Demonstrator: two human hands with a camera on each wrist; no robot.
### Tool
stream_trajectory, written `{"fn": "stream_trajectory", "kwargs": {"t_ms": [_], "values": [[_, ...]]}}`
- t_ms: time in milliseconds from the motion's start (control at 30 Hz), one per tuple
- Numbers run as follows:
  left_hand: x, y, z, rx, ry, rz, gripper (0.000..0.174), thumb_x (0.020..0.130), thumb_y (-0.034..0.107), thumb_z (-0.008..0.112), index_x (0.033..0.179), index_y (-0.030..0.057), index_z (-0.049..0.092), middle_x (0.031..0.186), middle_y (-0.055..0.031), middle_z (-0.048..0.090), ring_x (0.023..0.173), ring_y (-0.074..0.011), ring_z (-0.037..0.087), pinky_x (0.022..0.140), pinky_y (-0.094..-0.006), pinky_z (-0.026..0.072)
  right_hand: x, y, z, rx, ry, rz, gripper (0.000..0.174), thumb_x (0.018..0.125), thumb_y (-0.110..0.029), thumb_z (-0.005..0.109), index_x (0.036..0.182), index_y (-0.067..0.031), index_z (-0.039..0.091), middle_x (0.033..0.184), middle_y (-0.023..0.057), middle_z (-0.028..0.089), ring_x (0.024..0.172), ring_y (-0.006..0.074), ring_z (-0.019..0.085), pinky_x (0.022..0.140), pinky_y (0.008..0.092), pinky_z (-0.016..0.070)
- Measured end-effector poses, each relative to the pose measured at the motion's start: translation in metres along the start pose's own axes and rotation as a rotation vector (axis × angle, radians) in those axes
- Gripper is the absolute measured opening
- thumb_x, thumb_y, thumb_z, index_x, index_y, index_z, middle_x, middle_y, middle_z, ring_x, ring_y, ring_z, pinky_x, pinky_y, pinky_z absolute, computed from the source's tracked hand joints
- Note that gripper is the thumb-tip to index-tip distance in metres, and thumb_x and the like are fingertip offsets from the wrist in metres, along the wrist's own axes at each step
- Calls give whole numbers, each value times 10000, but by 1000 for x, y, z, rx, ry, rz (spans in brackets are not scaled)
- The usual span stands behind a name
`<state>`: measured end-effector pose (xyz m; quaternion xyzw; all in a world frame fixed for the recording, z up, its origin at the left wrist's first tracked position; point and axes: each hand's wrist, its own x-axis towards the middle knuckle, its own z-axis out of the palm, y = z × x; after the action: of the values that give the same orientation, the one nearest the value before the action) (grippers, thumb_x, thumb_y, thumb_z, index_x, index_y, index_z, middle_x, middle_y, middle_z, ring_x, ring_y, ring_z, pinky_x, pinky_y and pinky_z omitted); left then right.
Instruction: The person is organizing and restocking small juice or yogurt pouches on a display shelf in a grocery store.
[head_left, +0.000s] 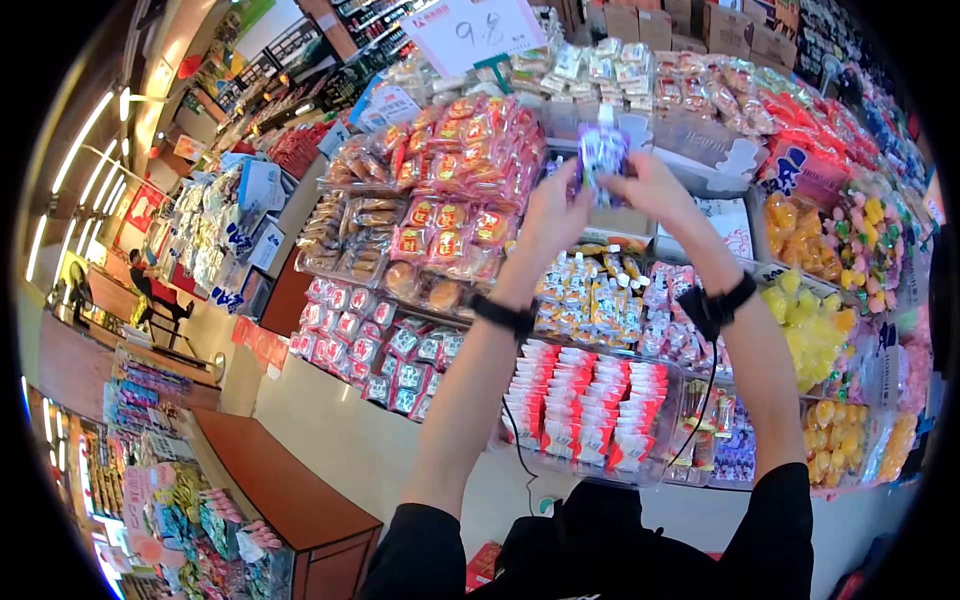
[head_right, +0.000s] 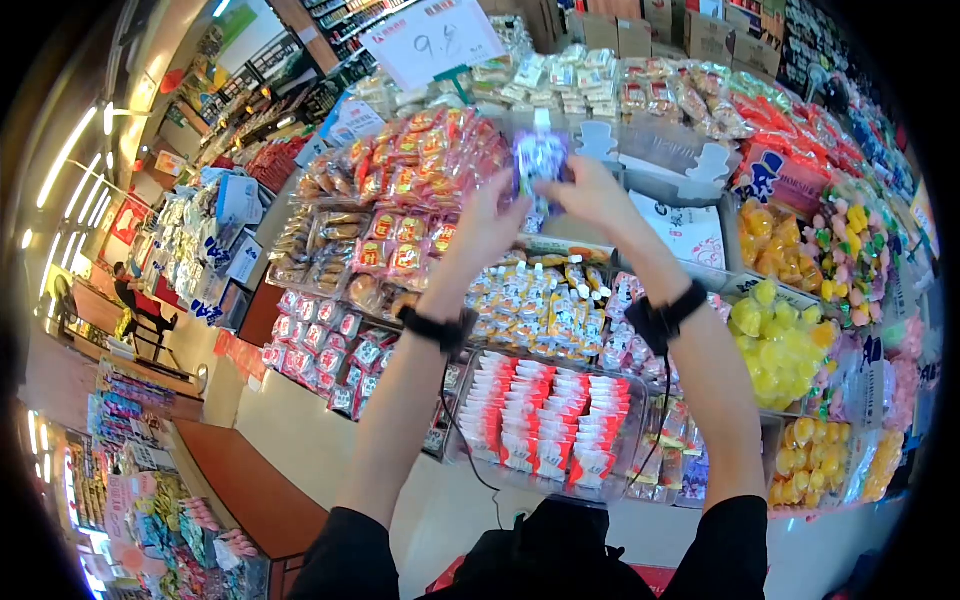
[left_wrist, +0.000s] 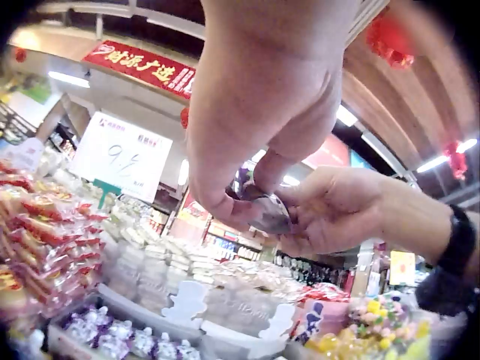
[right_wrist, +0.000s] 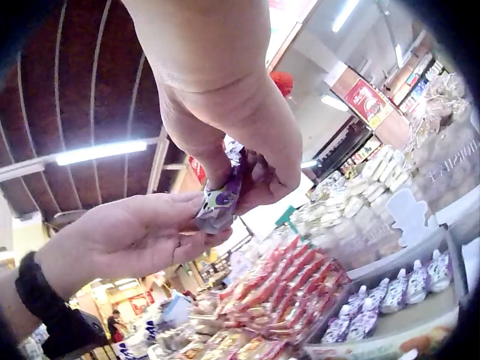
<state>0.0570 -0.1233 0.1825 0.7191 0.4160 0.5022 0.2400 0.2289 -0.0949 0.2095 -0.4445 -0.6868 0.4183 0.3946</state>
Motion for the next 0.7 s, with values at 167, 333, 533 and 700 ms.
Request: {"fn": "stream_trajectory", "kwargs": {"t_ms": [167, 333, 533, 700], "values": [[66, -138, 34, 105, -10, -311, 545, 864, 106, 615, 1334, -46, 385, 977, -113, 662, 806, -168, 634, 718, -309, 514, 110, 100, 7, 4, -12, 164, 234, 806, -201, 702, 883, 9, 635, 706, 38, 606, 594, 106, 545, 520, 280, 431], [42, -204, 74, 228, -40, -471, 620, 832, 172, 648, 1322, -63, 349, 953, -179, 663, 856, -277, 656, 743, -364, 518, 145, 220, 30, -45, -19, 477, 203, 776, -175, 724, 829, -10, 619, 677, 50, 591, 582, 131, 560, 469, 301, 425], [42, -226, 91, 389, -296, -416, 410, 835, 295, 621, 1065, -39, 561, 867, -214, 653, 805, -386, 630, 714, -463, 489, 158, 275, 40, -49, -46, 700, 206, 757, -66, 704, 887, 28, 575, 814, 85, 601, 653, 183, 603, 532, 317, 528], [43, -222, 98, 594, -317, -465, 395, 816, 374, 608, 963, 7, 616, 929, -188, 638, 887, -361, 622, 745, -507, 456, 152, 272, 37, 121, -170, 713, 215, 755, -17, 686, 907, 84, 571, 834, 120, 624, 710, 205, 650, 547, 308, 558]]}}
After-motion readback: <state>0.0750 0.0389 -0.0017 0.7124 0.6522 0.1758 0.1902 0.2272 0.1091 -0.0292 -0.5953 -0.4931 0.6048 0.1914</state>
